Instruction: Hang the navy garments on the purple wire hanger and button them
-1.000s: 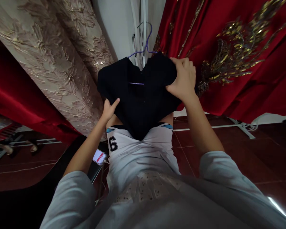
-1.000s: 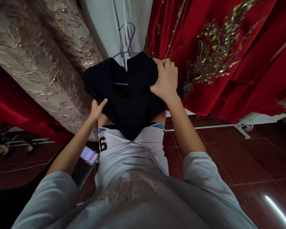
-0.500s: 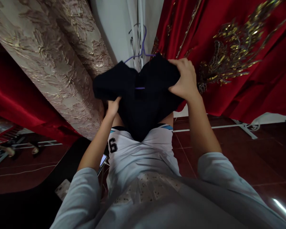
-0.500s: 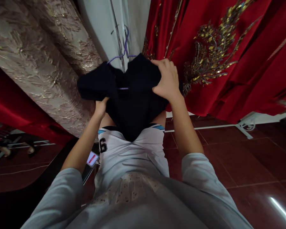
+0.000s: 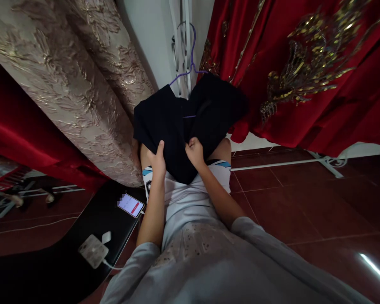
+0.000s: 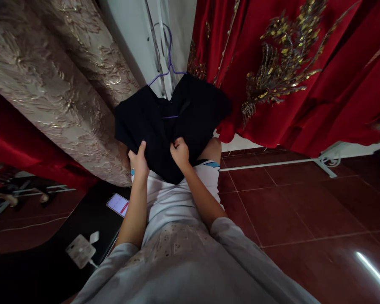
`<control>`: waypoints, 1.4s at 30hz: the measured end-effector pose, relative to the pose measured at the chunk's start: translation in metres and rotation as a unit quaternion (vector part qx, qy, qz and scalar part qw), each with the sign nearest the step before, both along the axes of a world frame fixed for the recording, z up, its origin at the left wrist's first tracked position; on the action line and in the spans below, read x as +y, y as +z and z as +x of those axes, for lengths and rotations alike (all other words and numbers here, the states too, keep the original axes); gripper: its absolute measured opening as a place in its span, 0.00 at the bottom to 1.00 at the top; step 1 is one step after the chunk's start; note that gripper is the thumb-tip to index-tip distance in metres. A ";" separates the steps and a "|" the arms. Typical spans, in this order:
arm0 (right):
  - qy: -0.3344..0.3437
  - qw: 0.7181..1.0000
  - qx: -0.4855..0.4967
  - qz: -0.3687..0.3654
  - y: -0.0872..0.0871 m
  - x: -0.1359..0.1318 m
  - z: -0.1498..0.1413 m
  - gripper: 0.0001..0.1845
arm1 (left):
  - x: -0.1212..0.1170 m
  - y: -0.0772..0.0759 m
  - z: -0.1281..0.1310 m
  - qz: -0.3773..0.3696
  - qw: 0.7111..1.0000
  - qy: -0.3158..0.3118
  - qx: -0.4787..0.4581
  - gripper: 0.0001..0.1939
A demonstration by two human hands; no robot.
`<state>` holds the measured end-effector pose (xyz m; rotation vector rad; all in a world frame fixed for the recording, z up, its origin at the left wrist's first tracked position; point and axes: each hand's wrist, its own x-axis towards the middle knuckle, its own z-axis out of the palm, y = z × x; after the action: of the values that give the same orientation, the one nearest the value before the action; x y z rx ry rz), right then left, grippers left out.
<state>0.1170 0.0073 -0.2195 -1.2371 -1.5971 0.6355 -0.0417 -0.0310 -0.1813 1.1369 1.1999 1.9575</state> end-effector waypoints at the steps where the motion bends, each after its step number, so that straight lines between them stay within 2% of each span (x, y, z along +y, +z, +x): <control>1: -0.006 1.000 0.009 -0.026 -0.014 -0.002 -0.004 0.21 | -0.002 -0.001 -0.002 0.016 1.000 0.012 0.018 0.21; 3: -0.037 0.997 0.040 -0.059 -0.028 -0.009 -0.002 0.24 | -0.004 -0.005 -0.006 0.069 0.994 0.073 0.051 0.20; 4: -0.026 0.996 0.050 -0.062 -0.030 -0.014 0.001 0.26 | -0.004 -0.008 -0.008 0.092 0.986 0.118 0.072 0.21; 6: -0.008 0.995 0.076 -0.059 -0.024 -0.022 0.010 0.31 | -0.006 -0.018 -0.007 0.107 0.968 0.185 0.135 0.26; 7: -0.007 0.994 0.089 -0.057 -0.020 -0.025 0.013 0.33 | -0.007 -0.023 -0.003 0.098 0.964 0.179 0.173 0.27; 8: -0.008 0.993 0.099 -0.056 -0.015 -0.027 0.016 0.33 | -0.008 -0.029 0.002 0.083 0.965 0.136 0.210 0.26; 11: -0.011 0.992 0.109 -0.061 -0.007 -0.033 0.017 0.35 | -0.009 -0.043 0.027 0.045 0.958 -0.096 0.266 0.12; 12: -0.007 0.992 0.108 -0.060 -0.007 -0.034 0.016 0.35 | -0.010 -0.046 0.035 0.041 0.952 -0.145 0.267 0.07; 14: 0.021 0.991 0.116 -0.062 -0.007 -0.038 0.015 0.35 | -0.011 -0.047 0.047 0.044 0.951 -0.162 0.262 0.01; 17: 0.121 0.979 0.131 -0.095 0.004 -0.038 0.019 0.32 | -0.012 -0.044 0.052 0.049 0.957 -0.106 0.264 0.05; 18: 0.144 0.975 0.134 -0.105 0.013 -0.035 0.021 0.31 | -0.012 -0.045 0.051 0.050 0.957 -0.094 0.270 0.05; 20: 0.136 0.972 0.160 -0.104 0.044 -0.023 0.025 0.31 | -0.009 -0.049 0.050 0.053 0.955 -0.073 0.283 0.04; 23: 0.062 0.965 0.246 -0.058 0.108 0.003 0.031 0.30 | -0.001 -0.059 0.049 0.055 0.948 -0.065 0.306 0.06; 25: 0.034 0.953 0.301 -0.024 0.148 0.016 0.032 0.26 | 0.007 -0.060 0.048 0.038 0.942 -0.071 0.325 0.07; 27: 0.050 0.941 0.334 0.002 0.173 0.018 0.030 0.22 | 0.015 -0.049 0.046 -0.010 0.924 -0.115 0.364 0.08; 28: 0.059 0.937 0.343 0.012 0.180 0.016 0.029 0.20 | 0.018 -0.037 0.044 -0.032 0.908 -0.155 0.388 0.07; 30: 0.075 0.937 0.342 0.017 0.183 0.007 0.025 0.19 | 0.023 -0.004 0.040 -0.023 0.883 -0.218 0.416 0.06; 31: 0.079 0.937 0.341 0.016 0.183 0.002 0.024 0.18 | 0.025 0.017 0.040 0.014 0.882 -0.221 0.416 0.09; 34: 0.084 0.940 0.330 0.021 0.185 -0.006 0.025 0.19 | 0.031 0.083 0.043 0.161 0.900 -0.114 0.388 0.16; 36: 0.086 0.947 0.307 0.047 0.187 -0.006 0.027 0.20 | 0.037 0.118 0.049 0.207 0.887 -0.071 0.407 0.12; 37: 0.083 0.951 0.292 0.063 0.188 -0.004 0.028 0.20 | 0.041 0.130 0.051 0.220 0.877 -0.059 0.423 0.09; 39: 0.073 0.958 0.265 0.087 0.182 0.001 0.030 0.20 | 0.046 0.142 0.054 0.232 0.858 -0.048 0.456 0.08; 42: 0.053 0.965 0.235 0.101 0.160 0.009 0.031 0.20 | 0.049 0.137 0.050 0.232 0.843 -0.053 0.482 0.12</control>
<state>0.1478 0.0161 -0.0599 -0.7807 -1.2938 0.7482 0.0086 0.0178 -0.0439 2.5773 1.0389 1.6112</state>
